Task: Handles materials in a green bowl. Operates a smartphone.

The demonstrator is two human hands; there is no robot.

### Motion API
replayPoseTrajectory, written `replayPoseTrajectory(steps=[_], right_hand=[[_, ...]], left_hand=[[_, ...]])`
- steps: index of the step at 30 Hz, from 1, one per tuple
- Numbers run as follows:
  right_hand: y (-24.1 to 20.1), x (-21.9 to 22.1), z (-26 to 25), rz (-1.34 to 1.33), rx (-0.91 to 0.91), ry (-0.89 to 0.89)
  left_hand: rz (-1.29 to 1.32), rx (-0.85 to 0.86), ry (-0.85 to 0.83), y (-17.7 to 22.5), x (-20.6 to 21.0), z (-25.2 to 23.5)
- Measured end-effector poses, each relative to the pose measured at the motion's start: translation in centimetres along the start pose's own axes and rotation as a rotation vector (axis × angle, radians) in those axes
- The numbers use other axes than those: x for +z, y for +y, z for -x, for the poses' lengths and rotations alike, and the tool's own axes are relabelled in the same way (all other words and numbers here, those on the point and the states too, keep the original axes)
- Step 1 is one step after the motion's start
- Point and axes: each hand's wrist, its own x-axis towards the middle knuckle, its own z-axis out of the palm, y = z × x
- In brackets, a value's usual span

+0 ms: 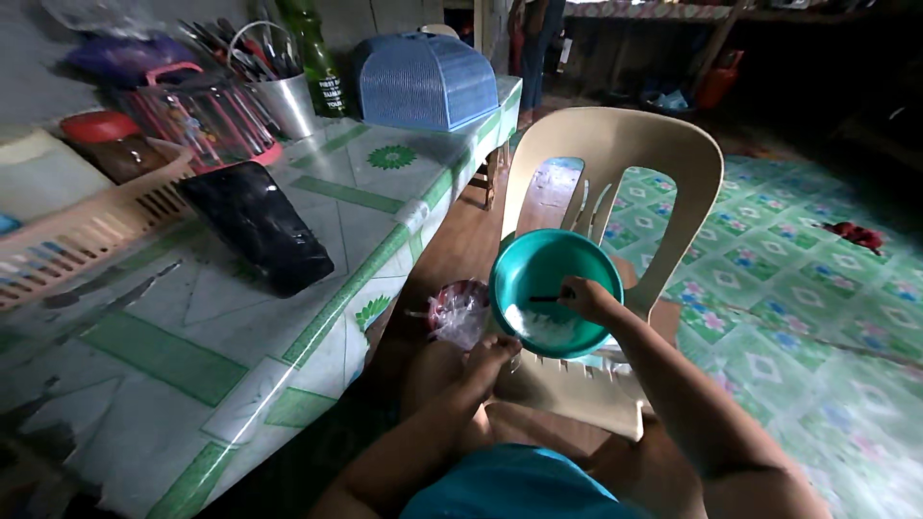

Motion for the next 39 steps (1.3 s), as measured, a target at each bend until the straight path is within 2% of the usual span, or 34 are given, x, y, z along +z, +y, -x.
replayPoseTrajectory(steps=[6,10,13,16,20,22,23,26,27,29,31,34,37,39], right_hand=[[1.1,0.8,-0.2,0.026,-0.026,-0.065],[1.1,1.3,-0.2,0.153,-0.049,-0.114],[0.6,1.9,0.8,0.322,-0.001,-0.050],[0.9,1.9,2.5,0.323,-0.007,0.164],[4.8,1.4,4.7,0.020,-0.084,0.745],[7.0,1.1,5.8,-0.201,0.008,0.971],[8.3,1.2,6.5,-0.380,0.068,1.058],[12.8,2.8,7.7,-1.198,0.169,1.279],[14.3,3.7,8.1,-1.406,0.191,1.313],[17.1,6.1,8.8,-1.657,0.229,1.352],[18.4,7.6,8.9,-1.767,0.334,1.342],[18.5,7.5,8.1,-1.767,0.444,1.280],[18.0,6.9,7.9,-1.600,0.459,1.278],[17.1,6.2,8.3,-1.372,0.444,1.317]], left_hand=[[-0.024,0.036,-0.007,0.1,0.0,0.0],[-0.044,0.038,-0.010,-0.1,-0.1,-0.3],[-0.016,0.040,-0.006,-0.4,0.0,-0.4],[0.036,0.043,-0.002,-0.6,0.1,-0.4],[0.095,0.067,0.006,-0.9,0.3,-0.5],[0.076,0.060,0.001,-1.0,0.4,-0.6],[0.063,0.059,0.002,-1.0,0.4,-0.6],[0.038,0.047,0.013,-0.9,0.6,-0.5],[0.035,0.045,0.010,-0.9,0.6,-0.4],[0.040,0.047,0.008,-1.2,0.6,-0.4],[0.048,0.053,0.019,-1.6,0.6,-0.4],[0.056,0.058,0.021,-1.9,0.7,-0.3],[0.053,0.064,0.017,-1.6,0.8,-0.1],[0.035,0.058,0.005,-1.3,0.7,0.1]])
